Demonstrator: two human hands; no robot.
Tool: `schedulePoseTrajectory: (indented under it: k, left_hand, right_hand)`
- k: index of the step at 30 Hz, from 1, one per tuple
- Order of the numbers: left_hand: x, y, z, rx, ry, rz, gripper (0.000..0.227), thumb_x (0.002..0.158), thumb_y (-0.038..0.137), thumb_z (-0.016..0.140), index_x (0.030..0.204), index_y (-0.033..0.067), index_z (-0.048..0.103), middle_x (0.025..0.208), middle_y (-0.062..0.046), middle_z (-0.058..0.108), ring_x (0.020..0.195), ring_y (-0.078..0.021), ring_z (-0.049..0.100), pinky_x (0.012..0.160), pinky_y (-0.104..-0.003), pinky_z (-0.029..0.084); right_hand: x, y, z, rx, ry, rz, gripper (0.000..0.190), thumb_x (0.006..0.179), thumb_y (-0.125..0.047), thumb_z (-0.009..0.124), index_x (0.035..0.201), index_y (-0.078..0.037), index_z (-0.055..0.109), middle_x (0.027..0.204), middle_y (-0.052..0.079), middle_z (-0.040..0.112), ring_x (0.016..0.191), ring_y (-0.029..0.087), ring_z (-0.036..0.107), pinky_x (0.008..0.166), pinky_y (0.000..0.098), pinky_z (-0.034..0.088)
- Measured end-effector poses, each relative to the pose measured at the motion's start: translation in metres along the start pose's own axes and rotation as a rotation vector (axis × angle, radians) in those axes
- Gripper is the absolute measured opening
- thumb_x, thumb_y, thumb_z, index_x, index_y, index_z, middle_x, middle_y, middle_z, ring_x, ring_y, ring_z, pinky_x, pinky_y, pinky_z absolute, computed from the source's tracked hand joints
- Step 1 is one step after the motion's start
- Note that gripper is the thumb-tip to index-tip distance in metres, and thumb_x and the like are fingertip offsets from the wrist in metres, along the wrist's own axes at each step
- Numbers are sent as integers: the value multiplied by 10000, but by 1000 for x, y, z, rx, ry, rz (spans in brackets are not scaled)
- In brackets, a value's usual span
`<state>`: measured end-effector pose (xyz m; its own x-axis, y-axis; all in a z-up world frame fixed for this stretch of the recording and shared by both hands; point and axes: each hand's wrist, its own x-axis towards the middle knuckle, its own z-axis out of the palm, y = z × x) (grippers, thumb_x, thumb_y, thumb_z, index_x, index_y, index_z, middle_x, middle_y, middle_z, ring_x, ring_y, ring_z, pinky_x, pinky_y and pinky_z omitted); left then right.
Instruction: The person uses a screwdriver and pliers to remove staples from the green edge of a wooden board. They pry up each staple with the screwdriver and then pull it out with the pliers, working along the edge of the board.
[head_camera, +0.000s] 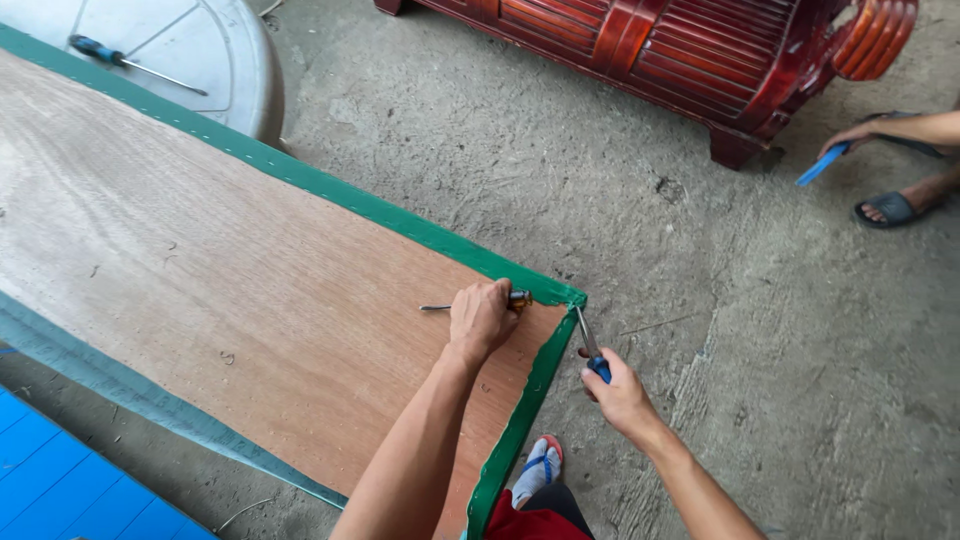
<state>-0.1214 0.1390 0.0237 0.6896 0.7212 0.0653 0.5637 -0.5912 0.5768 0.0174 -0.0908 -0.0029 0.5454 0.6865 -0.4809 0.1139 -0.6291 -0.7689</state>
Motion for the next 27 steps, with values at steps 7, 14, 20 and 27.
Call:
schedulePoseTrajectory:
  k: [7, 14, 20, 27]
  left_hand:
    - [-1, 2, -6, 10, -8, 4, 144, 809, 166, 694, 758, 61, 611, 725, -194, 674, 775, -416, 663, 693, -537, 492]
    - [-2, 3, -6, 10, -7, 21, 116, 791, 145, 683, 763, 64, 605, 733, -188, 679, 786, -410, 657, 705, -534, 484]
    - [-5, 2, -5, -28, 19, 36, 119, 825, 151, 683, 778, 75, 605, 732, -185, 677, 790, -406, 651, 721, -524, 477]
    - [-11, 1, -2, -10, 40, 55, 115, 791, 140, 703, 782, 77, 607, 721, -153, 667, 815, -381, 646, 725, -510, 459]
  right_hand:
    - [-19, -14, 1, 94, 407, -163, 333, 980, -252, 588, 1253, -61, 593, 807, -11, 550, 622, 108, 530, 528, 306, 453]
    - [-26, -25, -24, -225, 20, -185, 424, 941, -229, 608, 1332, -74, 557, 952, 117, 694, 893, 257, 706, 807, 397, 540]
    - [-13, -38, -26, -446, 80, -145, 456, 965, -198, 581, 1403, -94, 508, 1187, 187, 650, 1080, 378, 676, 918, 477, 538]
    - [-14, -32, -30, -673, 79, -215, 480, 961, -156, 550, 1433, -100, 484, 1193, 155, 638, 1075, 355, 685, 972, 489, 526]
